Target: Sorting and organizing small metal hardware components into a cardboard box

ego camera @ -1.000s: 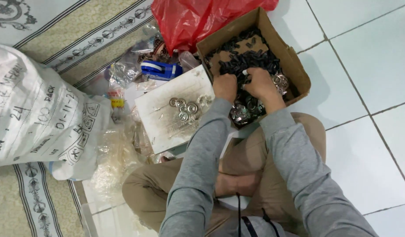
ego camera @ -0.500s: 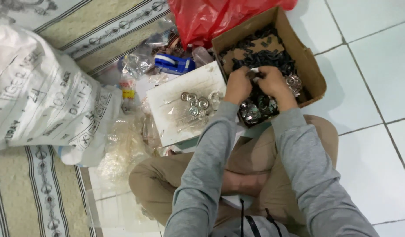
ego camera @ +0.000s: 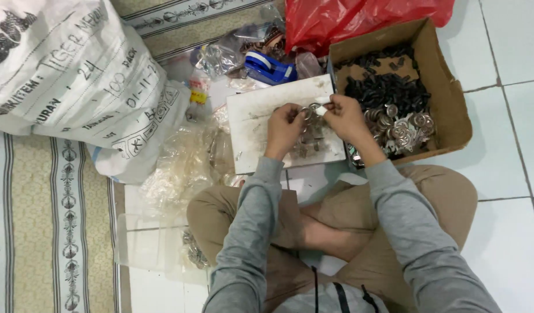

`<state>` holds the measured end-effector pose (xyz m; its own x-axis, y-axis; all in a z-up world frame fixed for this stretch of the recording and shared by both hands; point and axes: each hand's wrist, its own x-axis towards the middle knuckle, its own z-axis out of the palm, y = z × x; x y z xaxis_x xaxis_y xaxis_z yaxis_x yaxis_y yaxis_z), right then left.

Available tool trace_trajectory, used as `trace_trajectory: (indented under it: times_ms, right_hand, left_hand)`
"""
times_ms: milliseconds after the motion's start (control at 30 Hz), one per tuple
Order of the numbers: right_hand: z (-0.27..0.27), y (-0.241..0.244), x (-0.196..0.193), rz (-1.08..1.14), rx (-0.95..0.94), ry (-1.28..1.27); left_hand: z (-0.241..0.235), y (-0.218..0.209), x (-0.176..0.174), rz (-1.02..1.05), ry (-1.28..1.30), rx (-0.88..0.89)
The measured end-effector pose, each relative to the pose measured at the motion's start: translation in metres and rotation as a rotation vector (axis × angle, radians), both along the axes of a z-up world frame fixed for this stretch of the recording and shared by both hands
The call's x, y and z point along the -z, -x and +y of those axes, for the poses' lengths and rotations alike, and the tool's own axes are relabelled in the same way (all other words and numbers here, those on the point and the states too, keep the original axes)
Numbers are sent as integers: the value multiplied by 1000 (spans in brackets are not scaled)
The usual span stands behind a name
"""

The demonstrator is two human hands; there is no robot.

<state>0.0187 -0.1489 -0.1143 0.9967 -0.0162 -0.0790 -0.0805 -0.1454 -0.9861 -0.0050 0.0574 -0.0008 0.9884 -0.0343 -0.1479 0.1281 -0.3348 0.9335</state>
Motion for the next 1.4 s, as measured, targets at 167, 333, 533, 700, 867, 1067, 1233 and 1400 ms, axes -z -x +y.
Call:
trace_trajectory:
  times_ms: [167, 333, 533, 700, 867, 1067, 1233, 1400]
  right_hand:
    - [46, -1, 12, -129, -25, 229]
    - [50, 10, -13, -210, -43, 405]
    - [62, 29, -64, -424, -161, 525]
    - [42, 33, -65, -437, -204, 552]
    - [-61, 27, -88, -239, -134, 676]
    - [-168, 36, -77, 139, -104, 961]
    - [-174, 29, -33, 260, -21, 834]
    - [-163, 17, -8, 269, -52, 814]
  left_hand:
    - [46, 5, 29, -37, -148, -91]
    - [41, 14, 13, -135, -292, -146]
    - [43, 26, 53, -397, -617, -148]
    - [31, 33, 35, -603, -597, -192]
    - [-19, 39, 7, -732, -502, 46]
    - [-125, 23, 41, -624, -524, 284]
    - [-193, -20, 110, -394, -725, 289]
    - [-210, -15, 98, -355, -778, 251]
